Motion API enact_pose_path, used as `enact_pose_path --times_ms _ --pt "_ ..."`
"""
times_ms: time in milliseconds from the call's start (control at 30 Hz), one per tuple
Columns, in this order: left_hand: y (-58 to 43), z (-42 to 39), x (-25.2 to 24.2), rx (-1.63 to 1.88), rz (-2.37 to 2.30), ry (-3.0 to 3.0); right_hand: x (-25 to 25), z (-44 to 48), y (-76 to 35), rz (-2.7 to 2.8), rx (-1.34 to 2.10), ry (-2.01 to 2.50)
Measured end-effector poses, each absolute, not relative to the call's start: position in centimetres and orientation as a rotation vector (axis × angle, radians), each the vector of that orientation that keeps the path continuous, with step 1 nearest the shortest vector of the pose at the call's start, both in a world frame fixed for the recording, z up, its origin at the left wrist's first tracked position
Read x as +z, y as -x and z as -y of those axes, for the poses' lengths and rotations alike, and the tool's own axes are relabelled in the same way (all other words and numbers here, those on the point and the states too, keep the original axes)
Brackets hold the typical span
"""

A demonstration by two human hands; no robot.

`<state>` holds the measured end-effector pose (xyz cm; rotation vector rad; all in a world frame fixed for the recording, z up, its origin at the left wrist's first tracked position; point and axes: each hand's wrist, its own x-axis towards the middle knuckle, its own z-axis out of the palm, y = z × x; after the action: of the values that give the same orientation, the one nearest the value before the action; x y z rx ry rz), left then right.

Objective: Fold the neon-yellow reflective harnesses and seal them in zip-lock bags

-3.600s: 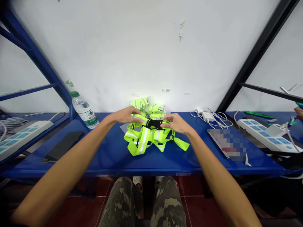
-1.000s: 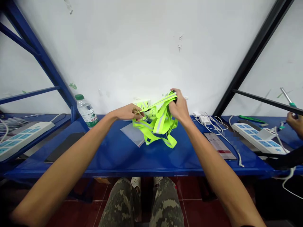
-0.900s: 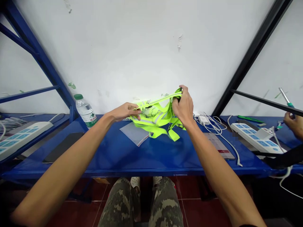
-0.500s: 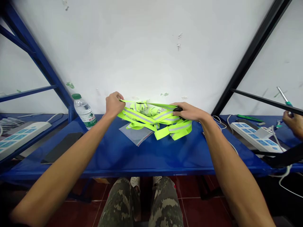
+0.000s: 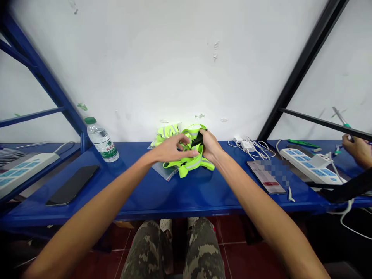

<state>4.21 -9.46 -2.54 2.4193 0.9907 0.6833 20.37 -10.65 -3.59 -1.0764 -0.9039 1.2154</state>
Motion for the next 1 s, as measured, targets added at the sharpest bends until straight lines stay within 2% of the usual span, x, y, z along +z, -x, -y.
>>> enact_pose_path --times_ms 100,167,267,367,467,533,767,900,1000 --pt "-5.2 9.6 -3.2 0.794 -0.931 -2.502 -3.0 12.0 -20.2 1.077 1.299 1.054" --pt "-4.9 8.7 -3.1 0.847 -0.976 -2.463 -2.8 12.6 -20.8 1.244 1.212 1.134" --pt "-3.7 7.2 -1.9 0.767 -0.921 -2.387 -2.5 12.5 -22.1 1.472 0.711 1.297" --pt "-2.3 6.4 -0.4 0.676 -0.749 -2.374 -1.9 11.9 -23.0 1.738 0.345 1.160" --pt "-1.6 5.7 0.4 0.616 -0.673 -2.403 -1.3 11.3 -23.4 1.978 0.537 1.022" --pt "-1.3 5.1 0.4 0.648 -0.724 -2.443 -1.2 10.9 -23.5 2.067 0.650 1.092" --pt "-0.2 3.3 -0.5 0.838 -1.045 -2.589 -2.6 10.5 -24.7 2.390 0.657 1.358" --pt "1.4 3.1 0.4 0.644 -1.140 -2.402 -2.1 10.5 -26.2 2.344 0.375 1.527" --pt "2.7 3.4 2.0 0.361 -1.111 -2.404 -0.8 10.9 -27.8 2.384 0.390 1.669"
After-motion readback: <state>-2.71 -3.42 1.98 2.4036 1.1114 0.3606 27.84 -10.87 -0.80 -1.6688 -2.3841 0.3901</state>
